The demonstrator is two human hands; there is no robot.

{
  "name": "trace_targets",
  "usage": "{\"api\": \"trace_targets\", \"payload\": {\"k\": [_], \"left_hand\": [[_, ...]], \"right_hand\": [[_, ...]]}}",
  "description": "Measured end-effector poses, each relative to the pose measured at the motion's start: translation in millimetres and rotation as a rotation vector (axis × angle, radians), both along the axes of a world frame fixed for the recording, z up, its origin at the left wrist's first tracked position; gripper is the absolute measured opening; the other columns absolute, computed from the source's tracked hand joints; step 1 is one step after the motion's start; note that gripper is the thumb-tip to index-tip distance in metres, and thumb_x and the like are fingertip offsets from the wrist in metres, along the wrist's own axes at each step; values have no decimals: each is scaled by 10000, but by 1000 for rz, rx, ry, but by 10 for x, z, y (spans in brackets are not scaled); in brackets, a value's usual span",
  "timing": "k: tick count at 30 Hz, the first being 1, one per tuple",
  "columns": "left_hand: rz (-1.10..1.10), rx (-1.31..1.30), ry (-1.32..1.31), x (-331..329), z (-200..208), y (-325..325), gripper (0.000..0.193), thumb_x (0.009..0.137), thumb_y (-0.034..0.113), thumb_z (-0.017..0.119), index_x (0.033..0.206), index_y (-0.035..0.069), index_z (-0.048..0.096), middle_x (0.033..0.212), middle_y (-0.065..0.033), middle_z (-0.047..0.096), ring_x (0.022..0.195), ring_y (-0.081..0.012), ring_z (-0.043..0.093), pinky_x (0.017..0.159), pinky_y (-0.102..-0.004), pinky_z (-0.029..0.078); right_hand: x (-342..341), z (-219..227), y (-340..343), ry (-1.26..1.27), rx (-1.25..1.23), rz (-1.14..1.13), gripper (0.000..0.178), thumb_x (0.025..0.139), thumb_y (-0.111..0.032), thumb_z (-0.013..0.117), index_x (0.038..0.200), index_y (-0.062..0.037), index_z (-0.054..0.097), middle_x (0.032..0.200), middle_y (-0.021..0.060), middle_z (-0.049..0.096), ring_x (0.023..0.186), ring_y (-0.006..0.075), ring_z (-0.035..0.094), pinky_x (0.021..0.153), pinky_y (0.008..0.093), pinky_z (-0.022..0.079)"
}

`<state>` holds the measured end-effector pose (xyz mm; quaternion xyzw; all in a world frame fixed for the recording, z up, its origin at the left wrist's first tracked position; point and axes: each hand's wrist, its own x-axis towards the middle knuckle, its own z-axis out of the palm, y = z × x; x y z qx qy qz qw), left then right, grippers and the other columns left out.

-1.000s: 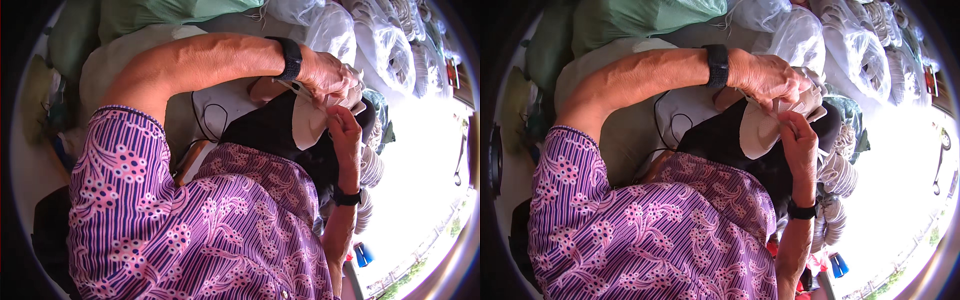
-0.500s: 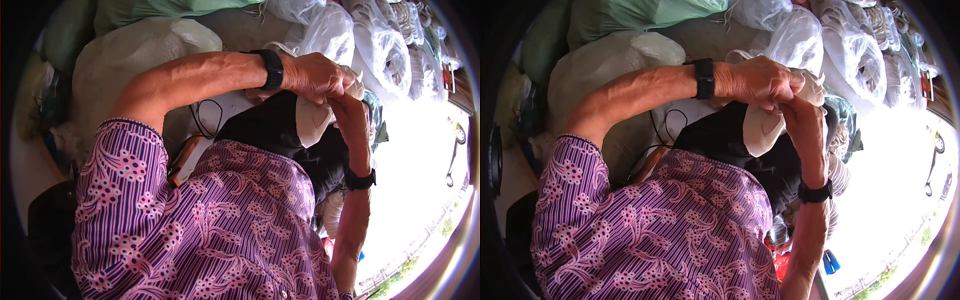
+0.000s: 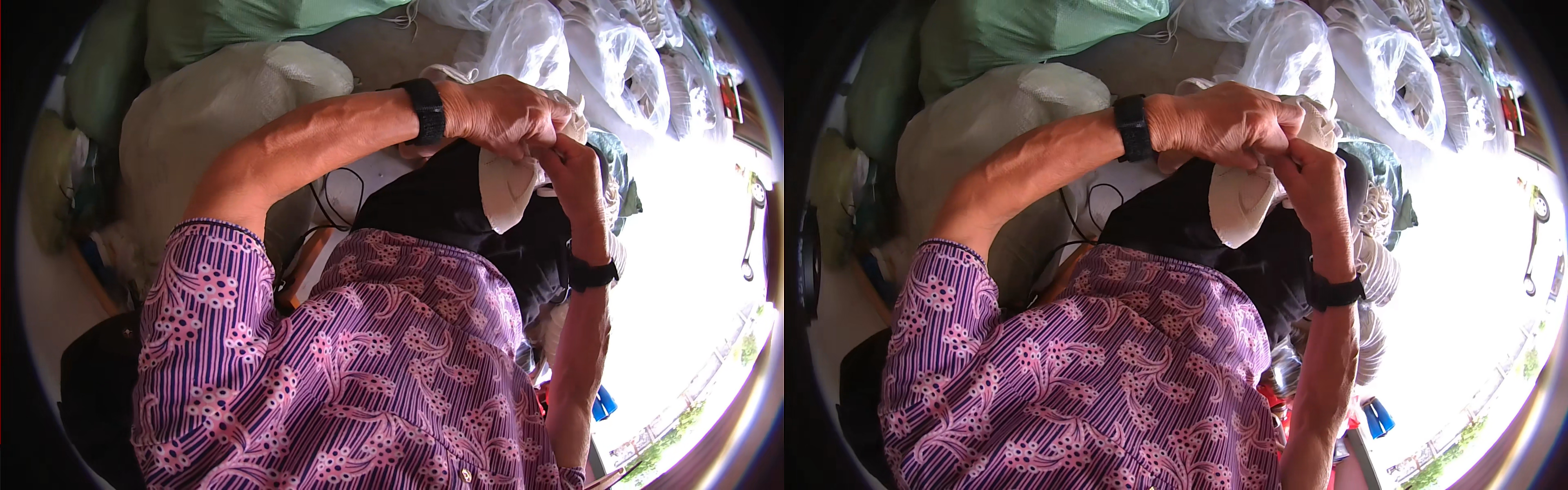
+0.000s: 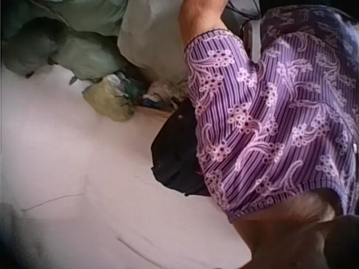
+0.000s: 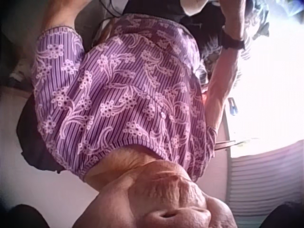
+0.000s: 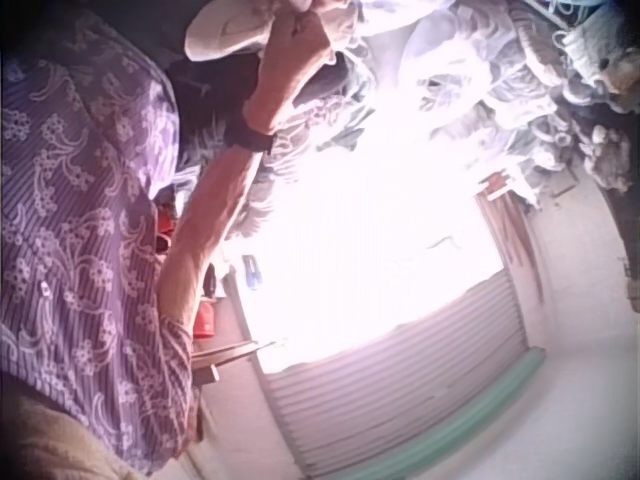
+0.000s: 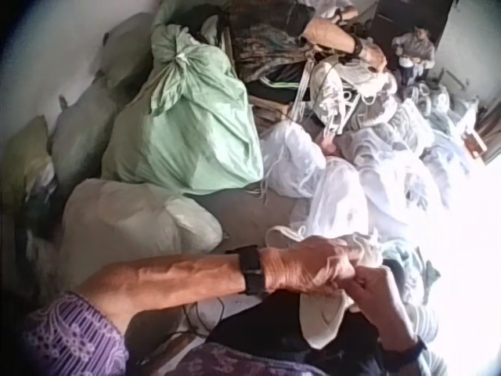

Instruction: Lacing a white sneaker by hand in a production or workshop setting.

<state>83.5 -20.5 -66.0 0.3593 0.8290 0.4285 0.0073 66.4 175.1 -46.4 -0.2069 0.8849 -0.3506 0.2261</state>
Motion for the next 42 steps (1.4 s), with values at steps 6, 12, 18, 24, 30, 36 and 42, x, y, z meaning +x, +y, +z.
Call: {"api": "trace_targets", "payload": {"k": [6, 12, 18, 24, 30, 36, 42], "left_hand": [[10, 63, 149, 3, -33, 44, 144, 662, 92, 670, 794, 62, 620, 949, -35, 542, 891, -239, 573, 748, -369, 471], [-16, 12, 70, 1, -8, 55, 168, 649, 73, 685, 798, 51, 610, 943, -48, 524, 889, -244, 567, 760, -361, 464], [-1, -19, 108, 49, 30, 80, 139, 658, 45, 645, 788, 41, 595, 945, -54, 522, 910, -256, 555, 803, -372, 452], [115, 81, 139, 80, -97, 94, 129, 754, 85, 609, 876, 64, 575, 1033, -69, 514, 968, -267, 543, 831, -375, 456], [360, 66, 46, 343, -297, 65, 189, 787, 147, 634, 942, 65, 565, 1105, -126, 489, 1034, -311, 521, 865, -377, 449], [362, 6, 48, 280, -364, 59, 143, 860, 157, 607, 900, 31, 553, 899, -124, 564, 893, -265, 567, 766, -354, 462], [375, 190, -440, 305, -171, 82, 101, 917, 143, 542, 954, 51, 554, 676, 15, 491, 600, -80, 480, 565, -237, 428]], "right_hand": [[45, -108, 65, -48, -88, -50, 166, 810, -165, 652, 832, -1, 651, 594, 32, 588, 558, 35, 470, 535, 254, 418], [18, -10, 57, 6, -27, 57, 178, 830, -201, 615, 829, -27, 652, 618, 102, 597, 562, 159, 567, 580, 317, 449], [-2, 17, 175, 165, 23, 27, 162, 831, -146, 617, 935, -33, 671, 735, 113, 647, 650, 131, 602, 646, 282, 478], [-484, -76, 1442, 246, -155, -521, 155, 841, -97, 607, 961, -41, 687, 812, 29, 677, 727, 72, 588, 653, 236, 464], [-6, -252, 1058, 306, -39, -342, 227, 822, -105, 594, 1040, -115, 653, 810, 66, 652, 652, 119, 576, 630, 271, 470], [190, -231, 295, 423, -98, -101, 173, 793, -130, 586, 961, -99, 612, 842, 109, 629, 749, 316, 623, 641, 386, 497], [78, -315, 505, 571, 135, -38, 54, 809, -113, 510, 802, -71, 544, 784, 115, 598, 725, 345, 605, 620, 423, 489]]}}
